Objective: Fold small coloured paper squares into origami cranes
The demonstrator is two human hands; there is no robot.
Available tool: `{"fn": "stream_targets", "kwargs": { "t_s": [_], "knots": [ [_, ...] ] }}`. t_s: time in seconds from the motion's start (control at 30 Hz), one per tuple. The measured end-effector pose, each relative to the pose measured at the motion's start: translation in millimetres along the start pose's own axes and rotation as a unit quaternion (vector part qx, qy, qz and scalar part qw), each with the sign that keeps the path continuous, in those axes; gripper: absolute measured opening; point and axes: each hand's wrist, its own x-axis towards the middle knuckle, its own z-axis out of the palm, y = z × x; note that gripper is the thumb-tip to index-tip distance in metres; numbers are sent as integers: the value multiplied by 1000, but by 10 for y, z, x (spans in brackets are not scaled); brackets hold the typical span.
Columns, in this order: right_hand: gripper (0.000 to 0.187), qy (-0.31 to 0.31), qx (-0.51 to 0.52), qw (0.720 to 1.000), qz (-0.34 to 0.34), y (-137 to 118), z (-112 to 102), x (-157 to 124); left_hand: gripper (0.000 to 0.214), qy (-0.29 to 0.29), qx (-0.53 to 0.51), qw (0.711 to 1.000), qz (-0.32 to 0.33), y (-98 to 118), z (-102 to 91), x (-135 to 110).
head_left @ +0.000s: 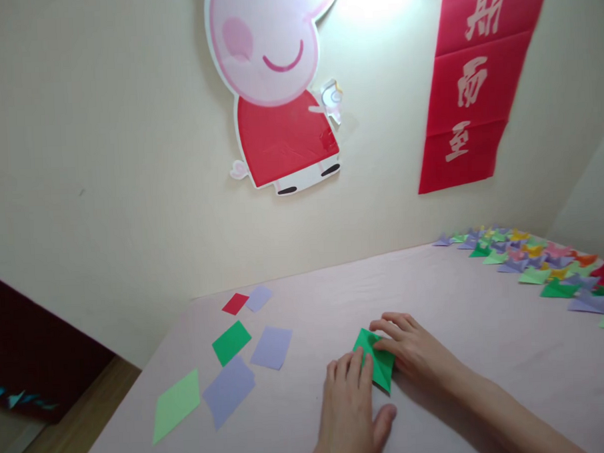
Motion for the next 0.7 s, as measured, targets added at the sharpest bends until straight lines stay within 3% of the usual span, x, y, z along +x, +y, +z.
{"fn": "stream_targets", "kwargs": {
  "t_s": [0.13, 0.33, 0.47, 0.7],
  "knots": [
    [30, -55, 41, 997, -21, -126, -15, -25, 59, 31, 38, 998, -30, -24, 131, -49],
    [20, -48, 207, 964, 158, -45, 62, 78, 68, 68, 95, 992, -44, -68, 351, -139],
    [8, -31, 242, 939, 244, -26, 171, 180, 67, 83, 88, 990, -76, -4, 379, -117],
    [8, -33, 207, 952, 222, -57, 240, 221, 60, 73, 59, 991, -95, -4, 325, -95]
  ]
}}
